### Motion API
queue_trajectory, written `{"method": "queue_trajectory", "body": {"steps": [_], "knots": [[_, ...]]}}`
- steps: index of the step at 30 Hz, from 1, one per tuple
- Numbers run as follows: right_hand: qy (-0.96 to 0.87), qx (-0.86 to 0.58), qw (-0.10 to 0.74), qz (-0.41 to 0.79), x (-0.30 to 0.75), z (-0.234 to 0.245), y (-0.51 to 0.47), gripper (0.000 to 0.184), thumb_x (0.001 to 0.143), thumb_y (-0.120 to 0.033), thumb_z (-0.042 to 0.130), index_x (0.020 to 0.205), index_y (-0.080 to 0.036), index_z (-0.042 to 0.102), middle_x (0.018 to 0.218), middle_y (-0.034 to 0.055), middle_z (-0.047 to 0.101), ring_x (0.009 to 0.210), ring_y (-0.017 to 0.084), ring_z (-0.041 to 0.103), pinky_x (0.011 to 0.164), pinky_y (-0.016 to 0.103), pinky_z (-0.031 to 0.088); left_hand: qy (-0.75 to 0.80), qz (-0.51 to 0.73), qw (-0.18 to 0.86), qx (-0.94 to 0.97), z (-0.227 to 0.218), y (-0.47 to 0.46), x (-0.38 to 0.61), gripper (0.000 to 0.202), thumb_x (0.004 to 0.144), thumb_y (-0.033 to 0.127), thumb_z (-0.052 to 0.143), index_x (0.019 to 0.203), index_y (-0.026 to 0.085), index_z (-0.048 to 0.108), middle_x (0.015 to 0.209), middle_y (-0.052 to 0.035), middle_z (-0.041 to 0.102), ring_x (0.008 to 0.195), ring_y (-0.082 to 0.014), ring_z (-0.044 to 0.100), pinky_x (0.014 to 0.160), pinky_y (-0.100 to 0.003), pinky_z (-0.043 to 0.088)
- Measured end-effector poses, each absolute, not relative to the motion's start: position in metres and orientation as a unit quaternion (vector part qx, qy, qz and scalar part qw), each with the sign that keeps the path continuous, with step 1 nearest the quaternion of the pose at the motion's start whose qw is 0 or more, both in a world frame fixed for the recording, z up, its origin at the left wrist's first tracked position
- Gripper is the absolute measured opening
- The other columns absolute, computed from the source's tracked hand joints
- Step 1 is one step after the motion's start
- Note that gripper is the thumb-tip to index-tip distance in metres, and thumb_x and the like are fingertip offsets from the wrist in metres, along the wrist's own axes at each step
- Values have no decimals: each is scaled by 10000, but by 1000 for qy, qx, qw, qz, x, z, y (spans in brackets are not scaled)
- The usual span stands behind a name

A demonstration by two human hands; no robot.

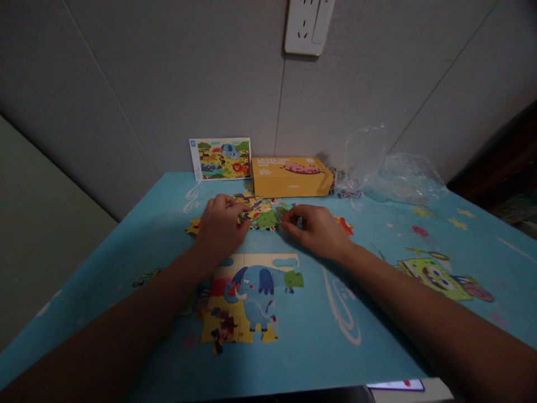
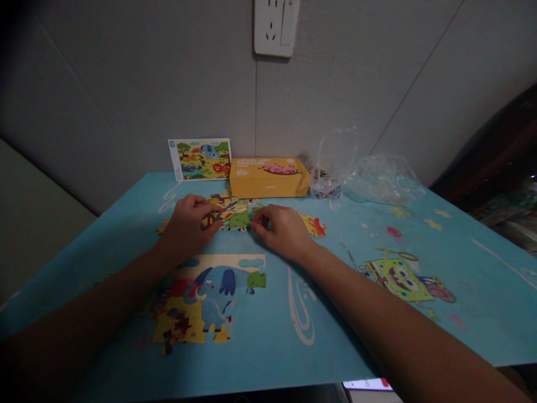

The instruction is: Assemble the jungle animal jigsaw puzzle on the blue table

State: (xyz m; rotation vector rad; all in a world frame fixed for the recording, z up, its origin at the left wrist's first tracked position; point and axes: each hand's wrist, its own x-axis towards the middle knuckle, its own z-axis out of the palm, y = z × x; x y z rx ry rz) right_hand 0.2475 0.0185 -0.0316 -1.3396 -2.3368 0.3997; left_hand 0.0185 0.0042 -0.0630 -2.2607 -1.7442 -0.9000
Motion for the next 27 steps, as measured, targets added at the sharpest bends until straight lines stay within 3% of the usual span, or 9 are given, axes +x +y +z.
{"method": "queue_trajectory", "body": {"steps": [7, 13, 20, 24, 27], "knots": [[-851, -451, 230, 139, 244, -38, 19, 185, 863, -273, 567, 859, -174, 723, 801, 56, 693, 646, 149, 554, 627, 292, 383, -556, -326, 68, -762, -67, 14, 13, 151, 800, 268, 710, 934, 247, 777, 1094, -93, 561, 1059, -278, 519, 966, -480, 447], [-900, -370, 225, 59, 240, -46, 22, 268, 854, -313, 657, 1077, -176, 715, 1129, 123, 667, 1029, 257, 583, 881, 372, 454, -543, -330, 55, -770, -69, 16, 15, 150, 799, 254, 708, 935, 240, 769, 1085, -85, 580, 1048, -263, 535, 981, -481, 440], [-933, -318, 167, 25, 241, -39, 33, 230, 944, -243, 534, 970, -138, 737, 889, 108, 717, 843, 203, 615, 783, 310, 457, -543, -331, 33, -771, -71, 18, 14, 159, 813, 230, 682, 955, 227, 751, 1105, -89, 584, 1049, -257, 549, 971, -476, 447], [-891, -359, 276, 34, 253, -31, 36, 238, 925, -256, 536, 918, -140, 744, 850, 113, 719, 768, 191, 630, 735, 307, 460, -551, -324, 23, -769, -72, 18, 14, 184, 807, 223, 687, 981, 227, 748, 1101, -90, 594, 1041, -259, 554, 957, -474, 448], [-773, -446, 424, 153, 256, -30, 33, 238, 874, -344, 603, 906, -147, 734, 786, 78, 720, 679, 172, 637, 679, 299, 484, -538, -340, 27, -771, -67, 14, 17, 159, 802, 220, 695, 953, 219, 744, 1079, -86, 609, 1032, -253, 562, 958, -463, 446]]}}
